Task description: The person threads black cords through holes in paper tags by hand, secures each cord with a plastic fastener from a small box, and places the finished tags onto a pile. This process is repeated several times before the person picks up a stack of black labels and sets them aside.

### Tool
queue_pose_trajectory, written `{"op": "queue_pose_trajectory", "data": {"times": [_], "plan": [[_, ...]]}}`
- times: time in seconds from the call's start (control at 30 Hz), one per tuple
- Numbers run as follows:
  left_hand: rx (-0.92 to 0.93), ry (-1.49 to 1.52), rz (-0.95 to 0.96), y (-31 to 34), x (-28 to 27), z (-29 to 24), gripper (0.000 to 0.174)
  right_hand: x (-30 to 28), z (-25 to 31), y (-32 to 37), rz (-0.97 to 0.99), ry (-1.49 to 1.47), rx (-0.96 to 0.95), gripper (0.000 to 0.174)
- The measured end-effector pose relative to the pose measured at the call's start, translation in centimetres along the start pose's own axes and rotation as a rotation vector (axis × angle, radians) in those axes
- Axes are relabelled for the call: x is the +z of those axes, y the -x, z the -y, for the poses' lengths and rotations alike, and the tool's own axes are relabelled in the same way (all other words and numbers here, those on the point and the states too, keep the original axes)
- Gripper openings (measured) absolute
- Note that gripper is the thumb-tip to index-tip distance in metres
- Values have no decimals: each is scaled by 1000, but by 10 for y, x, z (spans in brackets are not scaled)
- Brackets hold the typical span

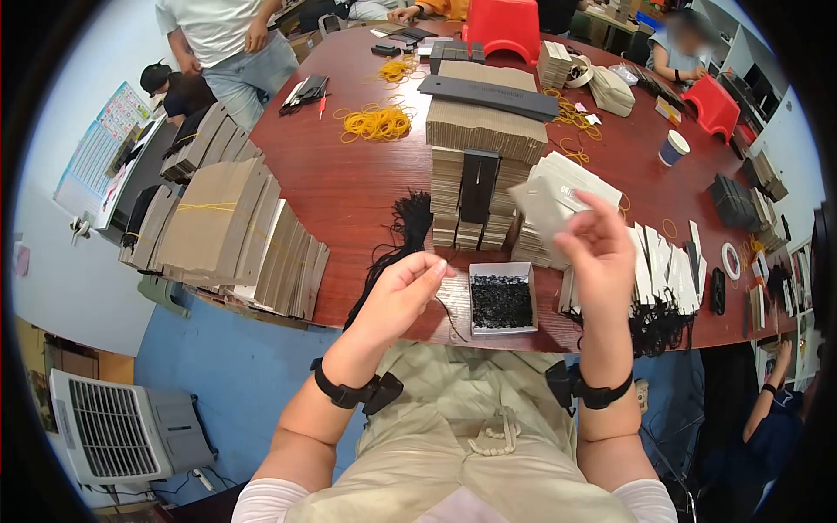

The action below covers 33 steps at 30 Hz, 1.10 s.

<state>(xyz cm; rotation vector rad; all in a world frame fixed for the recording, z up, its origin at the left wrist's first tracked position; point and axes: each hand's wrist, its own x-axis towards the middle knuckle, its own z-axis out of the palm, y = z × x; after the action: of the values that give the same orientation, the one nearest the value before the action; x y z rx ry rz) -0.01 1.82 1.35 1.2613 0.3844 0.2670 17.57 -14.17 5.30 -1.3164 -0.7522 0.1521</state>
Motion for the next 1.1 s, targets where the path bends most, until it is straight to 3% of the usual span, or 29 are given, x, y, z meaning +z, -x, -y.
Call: {"op": "queue_pose_trajectory", "data": {"times": [0.03,0.2,0.33,0.43,0.6,0.7,0.8,0.93,1.03,1.1], "plan": [[36,-7,19,-1,3,-3,19,10,-5,1,78,-86,34,33],[273,-134,75,-12,25,-17,17,43,-15,-7,118,81,174,15],[386,-131,59,-20,30,-37,17,52,-24,3,-33,119,72,13],[406,-107,57,-32,28,-45,17,58,-31,3,-68,70,-1,14],[144,8,-44,-47,17,-36,16,63,-36,-3,-6,105,47,13],[242,-92,-166,-46,16,-25,14,62,-38,-5,52,230,17,12],[612,-278,-260,-33,25,-27,11,63,-42,-5,86,254,-13,12],[616,-420,-261,-39,30,-36,11,69,-45,-8,9,193,-45,16],[478,-313,-245,-56,21,-25,13,77,-23,-9,-102,464,-120,22],[411,-200,-223,-55,20,-22,15,82,-22,-13,-179,620,-271,27]]}}
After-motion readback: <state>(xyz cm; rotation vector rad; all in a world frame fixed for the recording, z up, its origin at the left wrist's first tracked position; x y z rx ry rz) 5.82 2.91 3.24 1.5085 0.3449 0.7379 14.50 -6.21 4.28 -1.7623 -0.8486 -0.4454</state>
